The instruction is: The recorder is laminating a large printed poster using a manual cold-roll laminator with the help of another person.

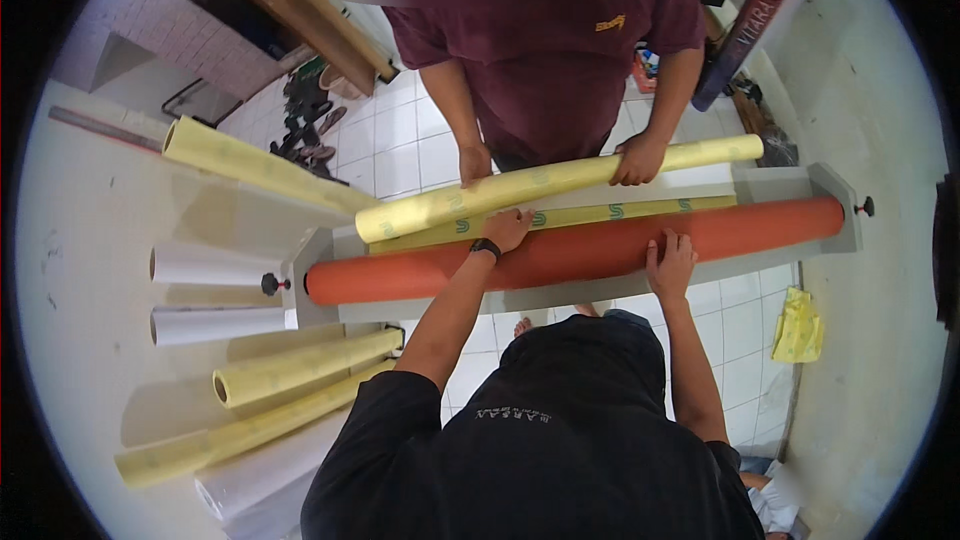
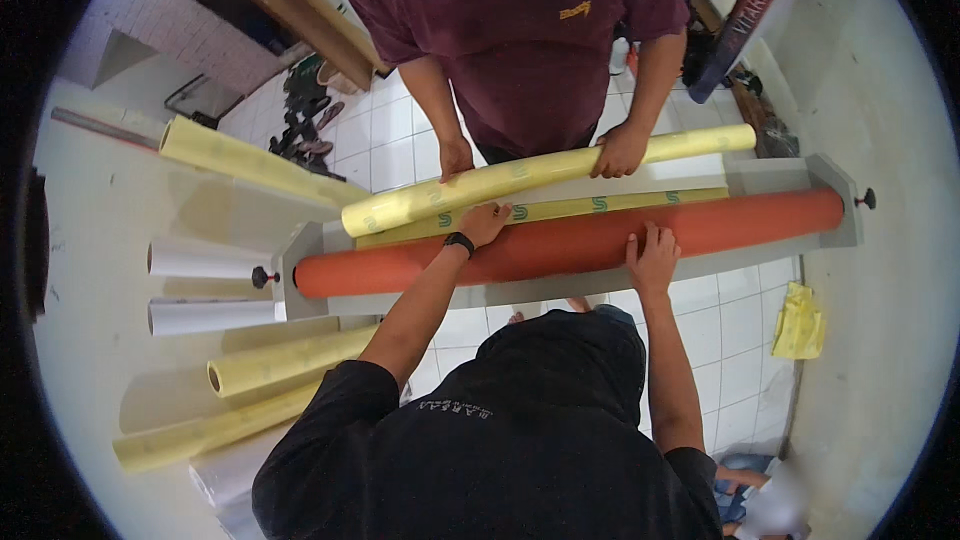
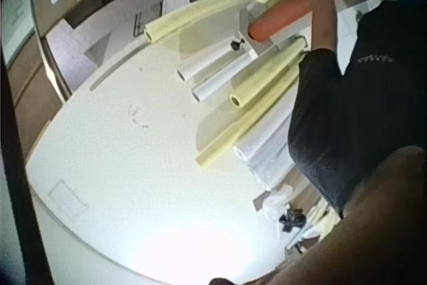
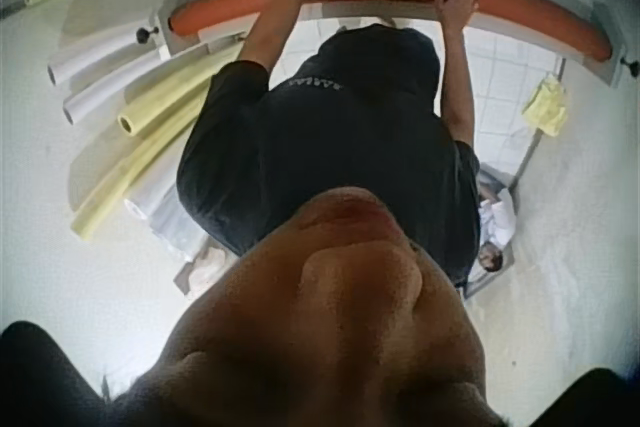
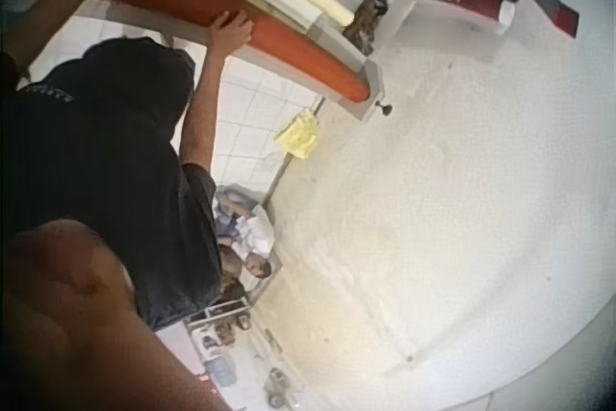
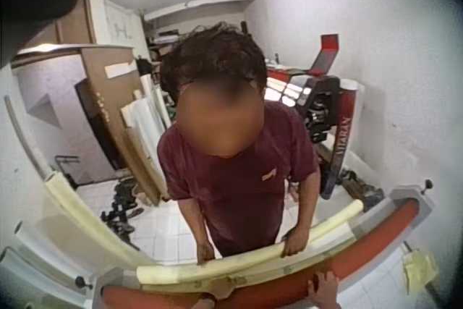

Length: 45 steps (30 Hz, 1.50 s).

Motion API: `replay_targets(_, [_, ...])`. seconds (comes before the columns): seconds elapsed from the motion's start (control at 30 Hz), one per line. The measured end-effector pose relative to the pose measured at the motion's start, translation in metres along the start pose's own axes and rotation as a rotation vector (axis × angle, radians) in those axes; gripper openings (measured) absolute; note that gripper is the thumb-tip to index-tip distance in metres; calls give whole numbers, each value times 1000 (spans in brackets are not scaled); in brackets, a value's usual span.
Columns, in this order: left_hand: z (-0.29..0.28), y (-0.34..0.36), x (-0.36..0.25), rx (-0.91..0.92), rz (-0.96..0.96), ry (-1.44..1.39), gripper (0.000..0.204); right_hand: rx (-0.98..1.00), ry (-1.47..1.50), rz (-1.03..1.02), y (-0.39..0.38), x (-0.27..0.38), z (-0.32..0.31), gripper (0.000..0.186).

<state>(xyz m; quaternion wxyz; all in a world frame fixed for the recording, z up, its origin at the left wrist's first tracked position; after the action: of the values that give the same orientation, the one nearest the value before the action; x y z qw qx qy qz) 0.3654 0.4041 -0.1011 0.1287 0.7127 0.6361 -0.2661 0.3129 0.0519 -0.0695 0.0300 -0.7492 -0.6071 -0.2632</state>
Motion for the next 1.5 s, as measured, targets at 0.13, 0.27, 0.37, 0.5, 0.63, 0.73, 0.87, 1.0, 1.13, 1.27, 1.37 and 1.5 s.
replay_targets(0.13, [-14,-39,-4,29,2,65,51,-12,1,-80,17,0,7,28])
replay_targets(0.27, [-1,-93,-15,-448,184,264,51,11,-94,-69,33,6,17,24])
replay_targets(0.37, [22,-136,-32,-398,187,317,69,15,-87,-72,46,3,25,24])
replay_targets(0.5, [47,-163,-26,-340,194,323,89,35,143,58,48,10,25,29])
replay_targets(0.63, [18,-132,-34,-310,146,358,97,-267,218,332,8,-8,20,42])
replay_targets(0.73, [-1,-113,-42,-260,143,302,96,-306,306,787,-37,-81,54,43])
replay_targets(0.87, [-2,-94,-21,-313,155,385,96,393,947,1384,-60,-106,57,42])
replay_targets(1.0, [0,-79,-30,-391,113,352,75,456,1173,1501,-65,-106,69,36])
replay_targets(1.13, [16,-84,-60,-513,309,350,45,538,1421,1421,-65,-127,88,29])
replay_targets(1.27, [45,-137,-74,-229,394,158,19,478,1113,1470,-65,-118,93,26])
replay_targets(1.37, [71,-167,-54,-95,405,11,19,471,1039,1441,-75,-136,97,29])
replay_targets(1.5, [95,-197,-19,-239,171,-2,17,420,931,1479,-86,-167,80,20])
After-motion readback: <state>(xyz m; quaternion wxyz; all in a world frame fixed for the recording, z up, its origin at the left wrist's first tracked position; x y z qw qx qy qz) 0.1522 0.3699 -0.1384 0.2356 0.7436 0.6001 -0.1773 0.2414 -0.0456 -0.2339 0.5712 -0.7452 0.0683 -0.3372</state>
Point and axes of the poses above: each hand's wrist, its own y-axis towards the middle knuckle, its own z-axis out of the palm, x = y × z, the point moved 1 cm from there along y, towards the middle knuckle, and after that the axes turned 14 degrees about z, right-handed, at the moved point
